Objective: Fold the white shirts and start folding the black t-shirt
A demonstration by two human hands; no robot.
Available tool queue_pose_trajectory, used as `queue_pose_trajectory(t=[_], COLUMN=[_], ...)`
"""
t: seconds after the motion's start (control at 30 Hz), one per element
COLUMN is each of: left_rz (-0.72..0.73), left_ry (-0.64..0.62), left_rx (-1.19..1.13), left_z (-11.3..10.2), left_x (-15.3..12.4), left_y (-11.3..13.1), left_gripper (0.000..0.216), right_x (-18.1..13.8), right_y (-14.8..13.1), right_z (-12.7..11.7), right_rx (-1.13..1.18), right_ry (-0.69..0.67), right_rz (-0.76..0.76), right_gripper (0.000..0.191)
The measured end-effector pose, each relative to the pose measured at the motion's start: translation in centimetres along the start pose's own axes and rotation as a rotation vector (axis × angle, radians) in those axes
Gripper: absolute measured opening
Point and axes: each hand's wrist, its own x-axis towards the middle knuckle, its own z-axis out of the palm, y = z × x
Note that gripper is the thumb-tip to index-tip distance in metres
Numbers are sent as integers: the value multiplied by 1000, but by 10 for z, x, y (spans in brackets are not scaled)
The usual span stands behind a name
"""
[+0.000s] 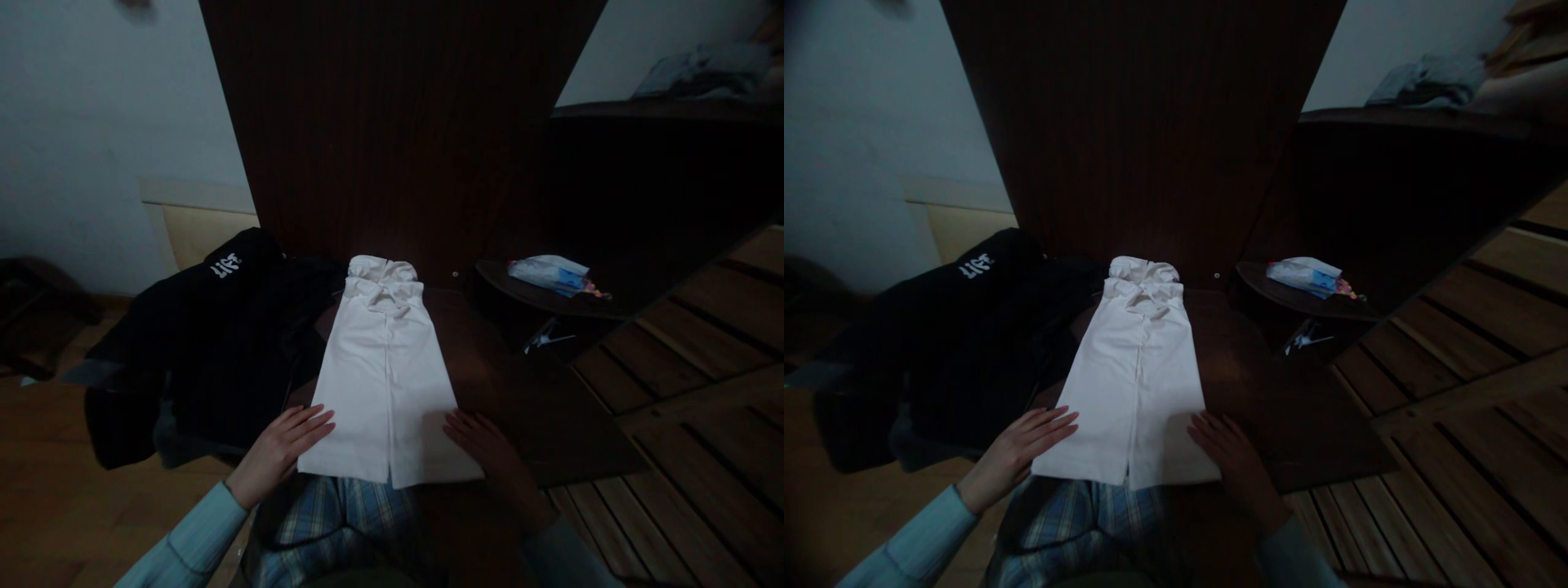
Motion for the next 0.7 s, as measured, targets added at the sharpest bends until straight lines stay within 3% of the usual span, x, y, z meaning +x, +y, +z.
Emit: queue_pose_trajectory(t=[0.23, 0.37, 0.53, 0.7], left_rz=[50, 36, 15, -35], left_ry=[-180, -262, -271, -288], left_rx=[-210, -347, -518, -555], left_z=[-39, -61, -78, -89], left_x=[3, 11, 12, 11], left_y=[19, 34, 45, 43], left_gripper=[47, 42, 36, 31], right_x=[-9, -22, -37, -26], right_y=[1, -5, -11, -10], right_z=[-45, -57, -66, -88], right_rx=[252, 359, 456, 583], right_ry=[-221, -242, -275, -283], right_rz=[-51, 11, 27, 53], right_gripper=[53, 52, 54, 41])
